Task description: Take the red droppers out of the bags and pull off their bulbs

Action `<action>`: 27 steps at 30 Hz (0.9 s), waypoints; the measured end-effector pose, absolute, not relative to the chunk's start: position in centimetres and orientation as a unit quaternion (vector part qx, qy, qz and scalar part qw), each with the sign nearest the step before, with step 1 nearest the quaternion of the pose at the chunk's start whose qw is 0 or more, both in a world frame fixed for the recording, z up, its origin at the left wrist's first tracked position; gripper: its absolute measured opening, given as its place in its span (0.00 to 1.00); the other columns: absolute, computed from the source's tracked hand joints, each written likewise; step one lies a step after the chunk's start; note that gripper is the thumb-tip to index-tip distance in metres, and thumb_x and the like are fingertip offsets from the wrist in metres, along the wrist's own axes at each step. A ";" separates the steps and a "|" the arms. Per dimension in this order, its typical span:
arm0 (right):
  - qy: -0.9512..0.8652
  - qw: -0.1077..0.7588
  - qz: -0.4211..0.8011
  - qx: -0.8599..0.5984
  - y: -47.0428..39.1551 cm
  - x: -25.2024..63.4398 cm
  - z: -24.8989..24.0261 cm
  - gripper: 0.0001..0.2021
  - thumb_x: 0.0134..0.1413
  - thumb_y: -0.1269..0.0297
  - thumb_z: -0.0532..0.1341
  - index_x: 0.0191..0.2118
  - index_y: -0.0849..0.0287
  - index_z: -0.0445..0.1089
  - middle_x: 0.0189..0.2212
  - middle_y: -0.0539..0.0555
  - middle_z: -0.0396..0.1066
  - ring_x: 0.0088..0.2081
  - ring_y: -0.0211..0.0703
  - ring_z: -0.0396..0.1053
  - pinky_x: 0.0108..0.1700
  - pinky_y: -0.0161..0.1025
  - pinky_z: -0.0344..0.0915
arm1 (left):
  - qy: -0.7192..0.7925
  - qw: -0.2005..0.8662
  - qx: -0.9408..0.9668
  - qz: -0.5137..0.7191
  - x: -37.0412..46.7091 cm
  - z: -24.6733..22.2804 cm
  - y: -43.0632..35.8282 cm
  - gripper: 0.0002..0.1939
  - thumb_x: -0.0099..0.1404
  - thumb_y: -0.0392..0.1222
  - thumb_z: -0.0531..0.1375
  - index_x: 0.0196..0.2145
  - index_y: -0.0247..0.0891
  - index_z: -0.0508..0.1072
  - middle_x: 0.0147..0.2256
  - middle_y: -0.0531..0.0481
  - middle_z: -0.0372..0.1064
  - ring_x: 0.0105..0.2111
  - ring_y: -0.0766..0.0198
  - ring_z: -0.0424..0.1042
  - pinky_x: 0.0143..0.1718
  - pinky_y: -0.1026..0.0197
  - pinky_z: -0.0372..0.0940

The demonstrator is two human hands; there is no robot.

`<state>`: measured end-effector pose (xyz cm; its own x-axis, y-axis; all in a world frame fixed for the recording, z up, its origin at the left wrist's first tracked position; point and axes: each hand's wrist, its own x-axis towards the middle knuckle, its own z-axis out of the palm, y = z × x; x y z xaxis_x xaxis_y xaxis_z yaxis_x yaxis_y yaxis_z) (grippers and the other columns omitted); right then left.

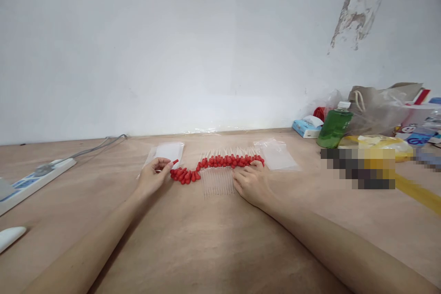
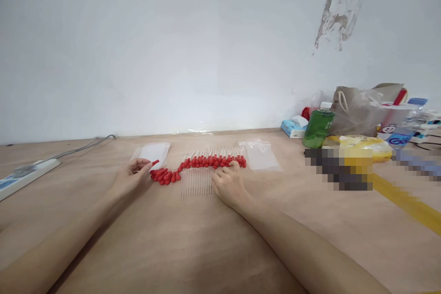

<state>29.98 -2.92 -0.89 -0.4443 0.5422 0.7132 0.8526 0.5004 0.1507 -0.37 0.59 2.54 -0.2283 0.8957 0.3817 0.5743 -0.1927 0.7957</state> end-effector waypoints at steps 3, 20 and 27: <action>-0.816 0.307 -0.212 -0.441 -3.4 29.8 -0.7 0.10 0.53 0.64 0.53 0.24 0.59 0.67 0.23 0.50 0.70 0.30 0.38 0.61 0.46 0.45 0.44 | 0.597 0.156 0.631 0.470 -0.3 2.2 0.8 0.22 0.49 0.59 0.58 0.31 0.36 0.69 0.26 0.50 0.70 0.27 0.64 0.69 0.28 0.64 0.60; -0.838 0.292 -0.100 -0.450 -5.1 30.3 0.1 0.22 0.50 0.47 0.53 0.43 0.57 0.68 0.37 0.56 0.70 0.41 0.46 0.62 0.49 0.47 0.48 | 0.589 0.132 0.680 0.416 -0.9 2.3 1.5 0.22 0.56 0.59 0.50 0.32 0.37 0.68 0.32 0.48 0.69 0.35 0.60 0.68 0.37 0.62 0.61; -0.842 0.291 -0.072 -0.448 -5.3 30.7 0.1 0.25 0.48 0.47 0.54 0.49 0.57 0.64 0.43 0.56 0.68 0.45 0.46 0.61 0.51 0.47 0.48 | 0.602 0.149 0.664 0.419 -0.9 2.7 1.4 0.21 0.53 0.59 0.54 0.32 0.37 0.70 0.32 0.49 0.71 0.33 0.61 0.69 0.33 0.64 0.62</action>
<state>30.73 -5.25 0.11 -0.4288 0.7134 0.5543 0.7969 0.5877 -0.1400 -0.86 1.44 2.68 -0.0747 0.9232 0.3769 0.6743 -0.2317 0.7012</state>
